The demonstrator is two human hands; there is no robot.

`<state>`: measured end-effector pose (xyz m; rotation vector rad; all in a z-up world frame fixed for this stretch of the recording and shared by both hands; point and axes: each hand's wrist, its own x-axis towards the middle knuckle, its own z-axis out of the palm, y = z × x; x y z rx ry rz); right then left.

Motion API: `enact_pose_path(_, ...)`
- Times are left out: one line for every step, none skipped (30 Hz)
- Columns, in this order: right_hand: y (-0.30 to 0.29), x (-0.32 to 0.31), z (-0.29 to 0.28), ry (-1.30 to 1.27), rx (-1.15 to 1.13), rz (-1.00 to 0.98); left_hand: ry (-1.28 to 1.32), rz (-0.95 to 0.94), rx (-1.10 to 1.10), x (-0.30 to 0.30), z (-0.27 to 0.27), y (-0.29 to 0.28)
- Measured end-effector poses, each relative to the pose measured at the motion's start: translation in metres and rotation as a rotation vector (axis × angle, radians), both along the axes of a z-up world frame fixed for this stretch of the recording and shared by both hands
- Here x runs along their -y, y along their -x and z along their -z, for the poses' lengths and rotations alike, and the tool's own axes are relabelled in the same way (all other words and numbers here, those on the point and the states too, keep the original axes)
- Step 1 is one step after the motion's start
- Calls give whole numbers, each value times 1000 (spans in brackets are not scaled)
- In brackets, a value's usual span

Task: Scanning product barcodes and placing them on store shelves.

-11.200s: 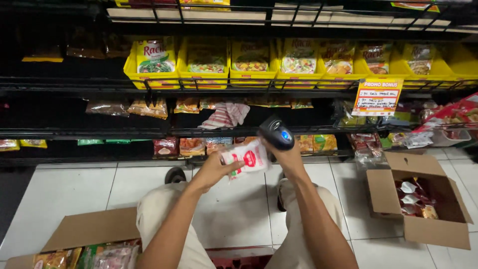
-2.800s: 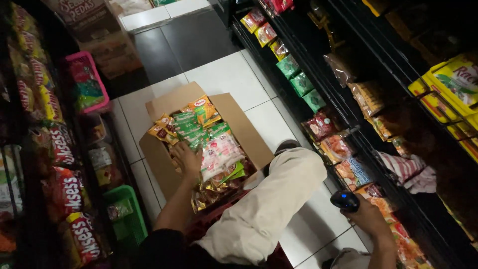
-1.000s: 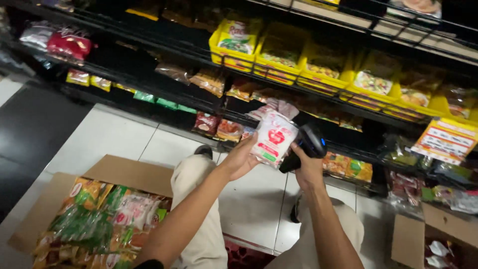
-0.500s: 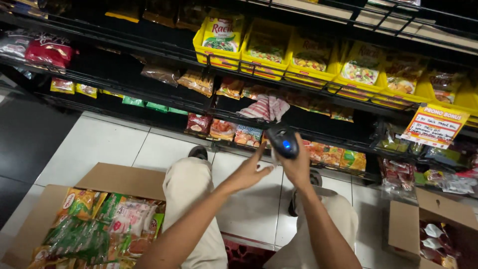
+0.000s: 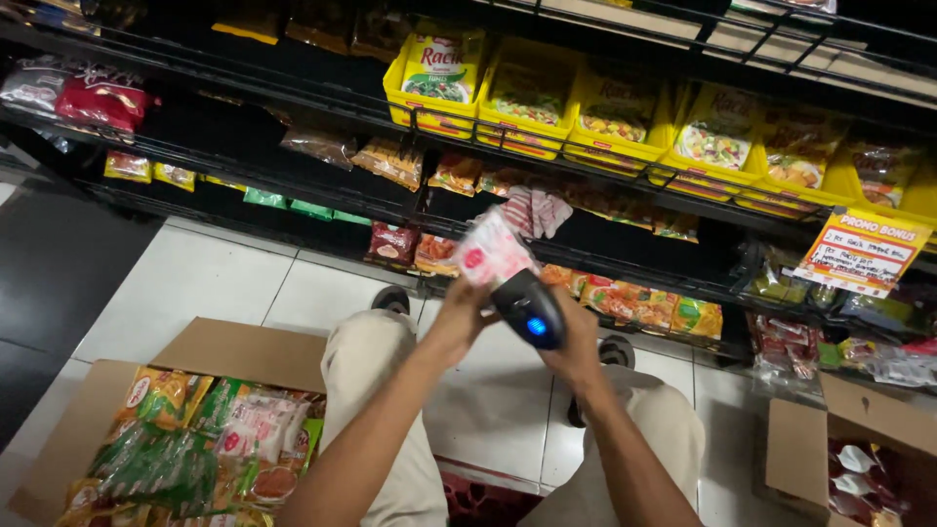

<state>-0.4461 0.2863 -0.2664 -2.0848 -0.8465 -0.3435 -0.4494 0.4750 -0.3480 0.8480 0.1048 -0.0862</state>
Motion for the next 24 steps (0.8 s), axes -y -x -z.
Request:
enact_pose_path(-3, 3, 0, -46, -60, 51, 21, -26, -11, -10, -11, 0)
enact_pose_path(-5, 5, 0, -91, -120, 102, 42, -52, -22, -20, -22, 0)
enact_pose_path(-8, 10, 0, -91, -120, 101, 42, -53, -21, -29, -36, 5)
enact_pose_path(-11, 14, 1, -98, -162, 95, 99, -70, 19, -37, -50, 9)
enact_pose_path(-15, 19, 1, -105, -203, 89, 156, -88, 60, -45, -64, 13)
enact_pose_path(-16, 21, 2, -104, -201, 88, 156, -89, 62, -51, -61, 13)
enact_pose_path(-17, 22, 3, -68, -240, 73, 198, -99, 61, -57, -58, 12)
enact_pose_path(-19, 23, 4, -32, -278, 58, 240, -109, 60, -63, -56, 11)
enact_pose_path(-18, 23, 5, -32, -278, 58, 240, -109, 60, -64, -62, 14)
enact_pose_path(-16, 23, 6, -11, -287, 40, 255, -118, 60, -65, -67, 17)
enact_pose_path(-15, 23, 7, 9, -295, 22, 269, -128, 61, -67, -73, 19)
enact_pose_path(-15, 22, 5, 9, -294, 22, 270, -128, 62, -66, -73, 18)
enact_pose_path(-14, 20, 4, -8, -282, -3, 266, -132, 69, -66, -73, 17)
enact_pose_path(-13, 19, 3, -24, -270, -28, 263, -136, 76, -66, -73, 17)
enact_pose_path(-12, 17, 0, -25, -268, -28, 262, -136, 78, -66, -77, 19)
enact_pose_path(-12, 16, -3, -49, -292, -22, 225, -137, 82, -65, -80, 21)
enact_pose_path(-11, 14, -5, -73, -316, -15, 189, -137, 86, -64, -83, 23)
enact_pose_path(-11, 14, -5, -73, -315, -15, 189, -138, 86, -64, -82, 22)
enact_pose_path(-12, 14, -5, -85, -347, -1, 192, -140, 79, -64, -81, 22)
enact_pose_path(-12, 14, -4, -98, -378, 12, 196, -142, 72, -63, -80, 21)
enact_pose_path(-13, 15, -4, -98, -376, 12, 195, -142, 73, -63, -79, 21)
enact_pose_path(-13, 15, -4, -98, -375, 10, 190, -142, 73, -63, -78, 21)
enact_pose_path(-13, 16, -3, -98, -373, 8, 185, -141, 72, -63, -77, 21)
enact_pose_path(-14, 16, -2, -98, -372, 7, 185, -141, 73, -64, -75, 20)
